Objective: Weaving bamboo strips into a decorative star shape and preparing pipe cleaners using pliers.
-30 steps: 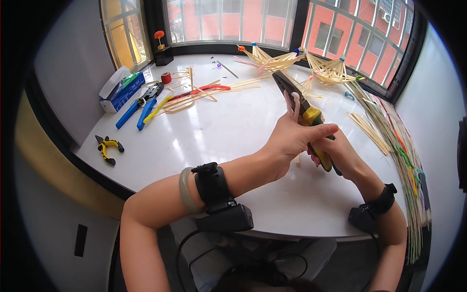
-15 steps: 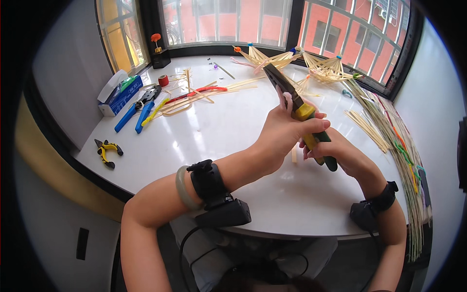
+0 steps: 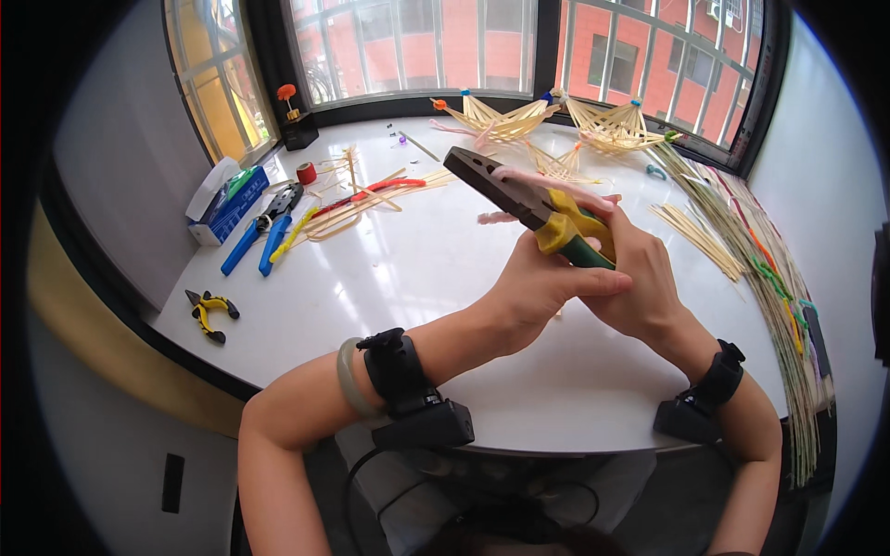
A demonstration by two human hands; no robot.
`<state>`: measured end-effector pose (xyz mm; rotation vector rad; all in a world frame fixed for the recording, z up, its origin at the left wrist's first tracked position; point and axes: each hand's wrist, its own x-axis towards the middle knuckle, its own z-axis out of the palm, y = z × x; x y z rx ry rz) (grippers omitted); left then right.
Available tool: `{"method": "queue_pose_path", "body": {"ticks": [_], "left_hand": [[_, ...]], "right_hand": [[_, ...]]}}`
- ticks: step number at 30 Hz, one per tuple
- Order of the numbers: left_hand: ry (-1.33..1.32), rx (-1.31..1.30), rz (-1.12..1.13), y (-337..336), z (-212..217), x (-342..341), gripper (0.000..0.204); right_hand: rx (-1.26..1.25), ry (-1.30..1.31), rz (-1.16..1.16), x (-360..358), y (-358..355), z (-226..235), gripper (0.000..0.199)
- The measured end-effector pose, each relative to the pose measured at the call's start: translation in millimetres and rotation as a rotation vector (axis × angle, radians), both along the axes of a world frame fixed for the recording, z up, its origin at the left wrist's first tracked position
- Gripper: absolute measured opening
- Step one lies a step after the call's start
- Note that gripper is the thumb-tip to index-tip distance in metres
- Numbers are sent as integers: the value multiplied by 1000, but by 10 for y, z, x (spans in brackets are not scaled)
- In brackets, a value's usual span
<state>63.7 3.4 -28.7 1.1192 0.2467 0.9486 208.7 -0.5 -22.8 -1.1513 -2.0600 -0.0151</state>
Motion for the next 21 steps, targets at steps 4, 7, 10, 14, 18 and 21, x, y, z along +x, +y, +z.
{"method": "queue_pose_path", "body": {"ticks": [4, 7, 10, 14, 18, 21], "left_hand": [[-77, 54, 53, -119, 32, 11, 58], [-77, 80, 166, -181, 12, 38, 51], [-7, 44, 209, -131, 0, 92, 49], [39, -43, 343, -33, 24, 146, 40], [290, 71, 347, 104, 25, 161, 36], [389, 145, 422, 278, -21, 46, 57]], "right_hand": [[124, -67, 15, -29, -72, 49, 50], [62, -77, 15, -35, -98, 48, 48], [31, -28, 43, 7, -4, -16, 47], [1, 76, 66, -8, 126, -117, 41], [-169, 295, 203, 31, 179, -35, 36], [-857, 406, 107, 182, 143, 108, 36]]}}
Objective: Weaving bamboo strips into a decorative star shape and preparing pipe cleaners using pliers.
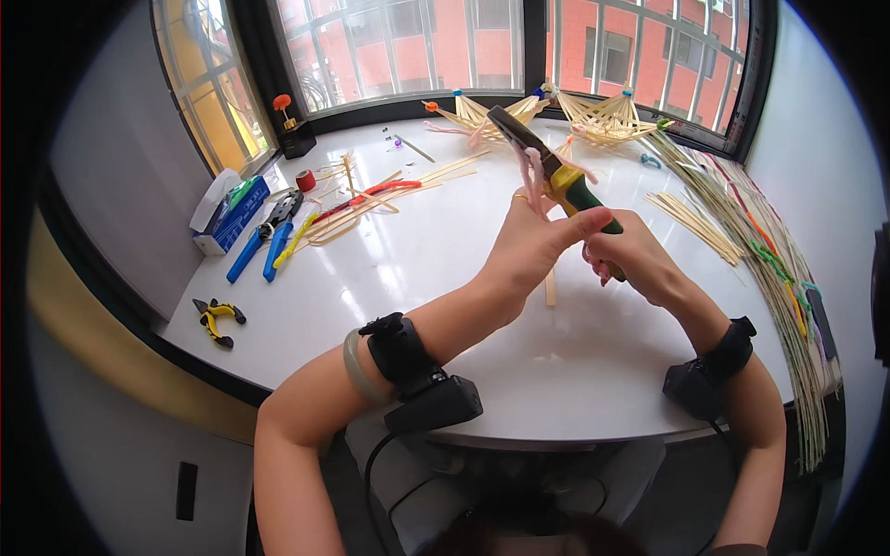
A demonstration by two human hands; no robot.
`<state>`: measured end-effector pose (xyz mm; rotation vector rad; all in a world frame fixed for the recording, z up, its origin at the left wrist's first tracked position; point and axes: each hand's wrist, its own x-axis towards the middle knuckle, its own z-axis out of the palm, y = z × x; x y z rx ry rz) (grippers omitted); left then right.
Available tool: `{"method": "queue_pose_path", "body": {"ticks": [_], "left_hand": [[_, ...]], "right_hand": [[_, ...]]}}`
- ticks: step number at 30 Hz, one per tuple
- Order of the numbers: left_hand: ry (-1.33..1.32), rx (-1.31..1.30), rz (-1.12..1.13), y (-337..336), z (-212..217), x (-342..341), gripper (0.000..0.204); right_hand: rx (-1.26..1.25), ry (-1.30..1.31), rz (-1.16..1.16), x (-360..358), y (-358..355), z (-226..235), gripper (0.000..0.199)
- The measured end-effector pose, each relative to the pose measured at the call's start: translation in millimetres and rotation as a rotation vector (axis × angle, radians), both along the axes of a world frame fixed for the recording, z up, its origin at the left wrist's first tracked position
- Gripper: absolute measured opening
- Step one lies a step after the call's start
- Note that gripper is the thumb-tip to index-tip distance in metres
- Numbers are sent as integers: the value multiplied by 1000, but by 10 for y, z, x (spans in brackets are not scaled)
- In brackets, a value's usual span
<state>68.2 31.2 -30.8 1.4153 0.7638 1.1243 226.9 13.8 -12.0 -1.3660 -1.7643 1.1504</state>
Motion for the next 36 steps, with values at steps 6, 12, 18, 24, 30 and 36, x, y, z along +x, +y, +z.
{"method": "queue_pose_path", "body": {"ticks": [6, 12, 18, 24, 30, 36], "left_hand": [[-128, 49, 286, -48, 252, -299, 58], [37, 143, 183, -44, 296, -375, 14], [51, 49, 133, 108, 201, -437, 16], [102, 15, 149, 74, 240, -430, 15], [-76, 26, 66, 11, 267, -432, 16], [-145, 59, 26, -46, 350, -417, 21]], "right_hand": [[89, 48, -20, 42, -244, 175, 39], [277, -126, -27, 71, -267, 98, 32], [513, -253, -68, 123, -223, 91, 29], [221, -82, -32, 155, -252, 185, 35], [15, -40, -9, 300, -228, 373, 44], [-161, -26, -52, 519, -4, 321, 34]]}}
